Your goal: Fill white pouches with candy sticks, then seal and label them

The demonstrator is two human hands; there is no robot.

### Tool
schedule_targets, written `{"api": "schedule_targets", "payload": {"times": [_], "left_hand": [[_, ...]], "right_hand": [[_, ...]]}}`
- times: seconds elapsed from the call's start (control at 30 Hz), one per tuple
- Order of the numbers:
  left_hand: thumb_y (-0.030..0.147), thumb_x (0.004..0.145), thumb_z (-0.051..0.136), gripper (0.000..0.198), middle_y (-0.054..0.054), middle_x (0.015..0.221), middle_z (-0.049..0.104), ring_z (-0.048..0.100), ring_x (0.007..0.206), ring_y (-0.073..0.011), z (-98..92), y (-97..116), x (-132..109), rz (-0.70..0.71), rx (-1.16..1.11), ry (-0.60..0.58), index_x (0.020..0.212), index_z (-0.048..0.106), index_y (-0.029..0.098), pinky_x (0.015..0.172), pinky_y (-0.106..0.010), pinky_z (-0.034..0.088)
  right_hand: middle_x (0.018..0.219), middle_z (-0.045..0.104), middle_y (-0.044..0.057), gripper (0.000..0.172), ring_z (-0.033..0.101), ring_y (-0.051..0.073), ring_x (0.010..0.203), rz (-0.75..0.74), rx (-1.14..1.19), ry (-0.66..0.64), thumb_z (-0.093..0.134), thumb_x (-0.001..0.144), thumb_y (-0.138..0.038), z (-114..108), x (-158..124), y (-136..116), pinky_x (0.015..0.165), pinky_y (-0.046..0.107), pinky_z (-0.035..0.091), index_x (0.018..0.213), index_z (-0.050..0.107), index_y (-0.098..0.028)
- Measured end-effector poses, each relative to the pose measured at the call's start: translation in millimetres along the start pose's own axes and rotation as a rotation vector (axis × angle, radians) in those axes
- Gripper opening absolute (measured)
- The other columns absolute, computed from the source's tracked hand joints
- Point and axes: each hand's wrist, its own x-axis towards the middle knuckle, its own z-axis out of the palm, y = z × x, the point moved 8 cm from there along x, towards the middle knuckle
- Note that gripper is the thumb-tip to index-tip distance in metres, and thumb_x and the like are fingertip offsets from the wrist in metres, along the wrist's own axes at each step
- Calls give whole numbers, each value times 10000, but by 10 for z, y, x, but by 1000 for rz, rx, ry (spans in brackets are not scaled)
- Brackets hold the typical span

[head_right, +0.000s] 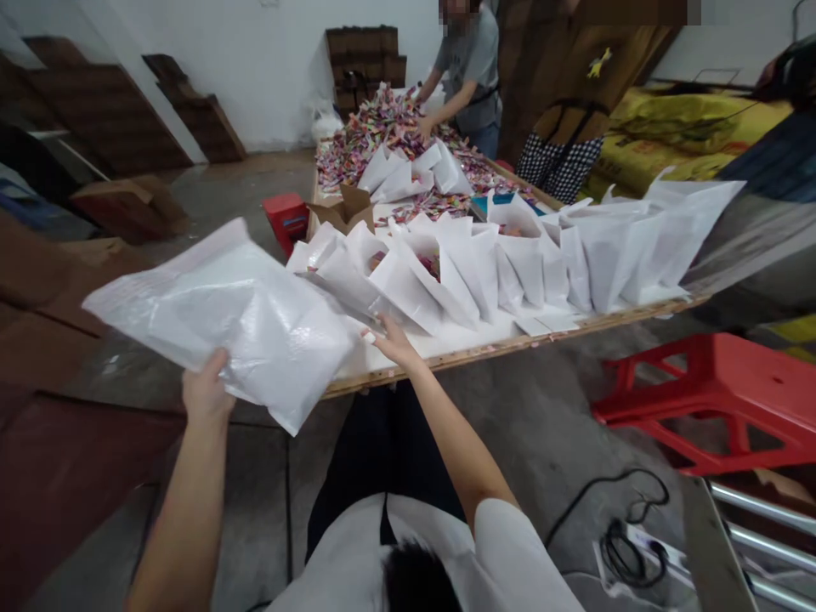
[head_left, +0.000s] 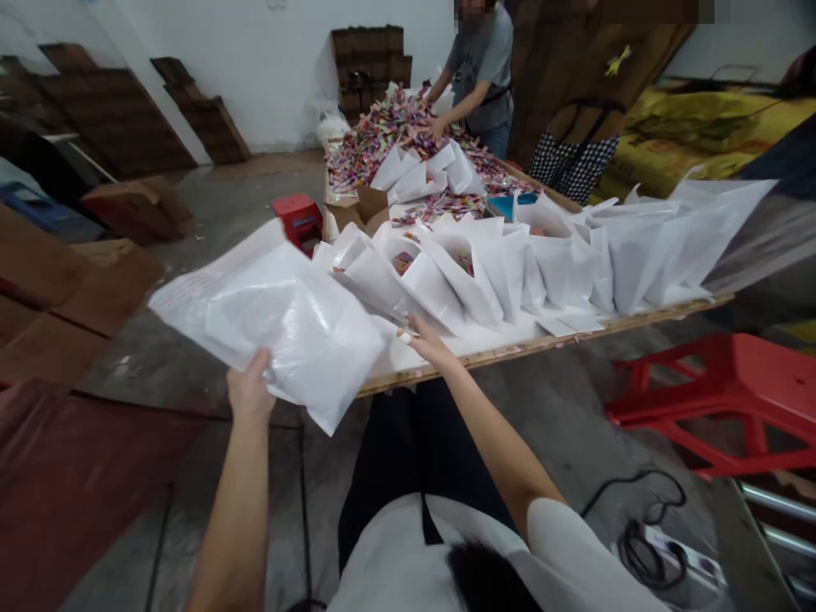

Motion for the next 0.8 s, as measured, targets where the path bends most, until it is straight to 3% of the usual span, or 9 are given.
{"api": "schedule_targets", "payload": {"times": [0.1,0.17,0.23,0.33,0.4,0.5,0.6,0.7,0.8], "left_hand": [[459,446,911,614,-116,1028,783,723,1029,-348,467,-283,-449,-248,-75,-233,944,751,139,980,-495,583],[452,383,944,678,-131,997,794,737,967,-363,706,-558,-826,-429,-64,-402,954,764,133,910,-494,605],[413,351,960,691,-139,955,798,742,910,-363,794,-826,-1180,-561,-24,-541,951,772,127,857,-489,610],[431,423,950,623,-136,914,792,738,882,-335,777,-1106,-1521,-615,44,-702,938,778,126,826,-448,597],[514,521,912,611,-119,910,783,730,869,-303,794,-1192,-1582,-579,77,-756,978,774,133,794,-407,586],[598,600,863,609,-78,885,764,704,821,-250,951,-1202,-1474,-455,126,-756,995,765,144,745,-348,563],[600,551,884,565,-48,801,750,662,729,-212,1102,-1197,-1289,-365,179,-668,862,759,145,688,-315,527],[578,493,909,546,-38,719,736,627,646,-197,1112,-1274,-1181,-419,201,-594,767,744,135,635,-311,495],[502,477,939,559,-61,774,765,662,689,-215,1108,-1330,-1157,-521,126,-601,843,761,119,678,-323,507]], "right_hand": [[1505,565,176,894,572,316,1355,-67,126,-97,786,776,-567,-195,-261,-241,1126,477,470,1507,488,-148],[1449,623,156,900,594,325,1321,-85,156,-145,846,707,-555,-342,-520,-238,1124,487,470,1456,552,-153],[1349,693,136,862,636,331,1249,-23,199,-201,894,637,-528,-427,-853,-32,1081,484,501,1367,629,-153],[1097,775,132,725,716,324,1024,196,287,-247,918,555,-530,-440,-1360,502,929,453,568,1117,734,-111],[989,782,132,660,726,309,923,292,330,-201,900,550,-573,-451,-1541,774,857,429,578,990,749,-105],[1012,780,123,660,721,290,936,278,345,-61,845,618,-632,-537,-1435,889,840,393,571,1031,746,-127],[853,750,78,548,695,275,878,257,174,149,743,716,-654,-762,-1130,865,789,355,548,905,726,-139],[682,642,45,408,643,257,773,289,-154,327,666,785,-577,-1013,-987,814,746,351,517,743,638,-172],[904,680,104,314,628,283,913,142,-375,592,631,829,-451,-1140,-1051,527,871,413,512,956,632,-164]]}}
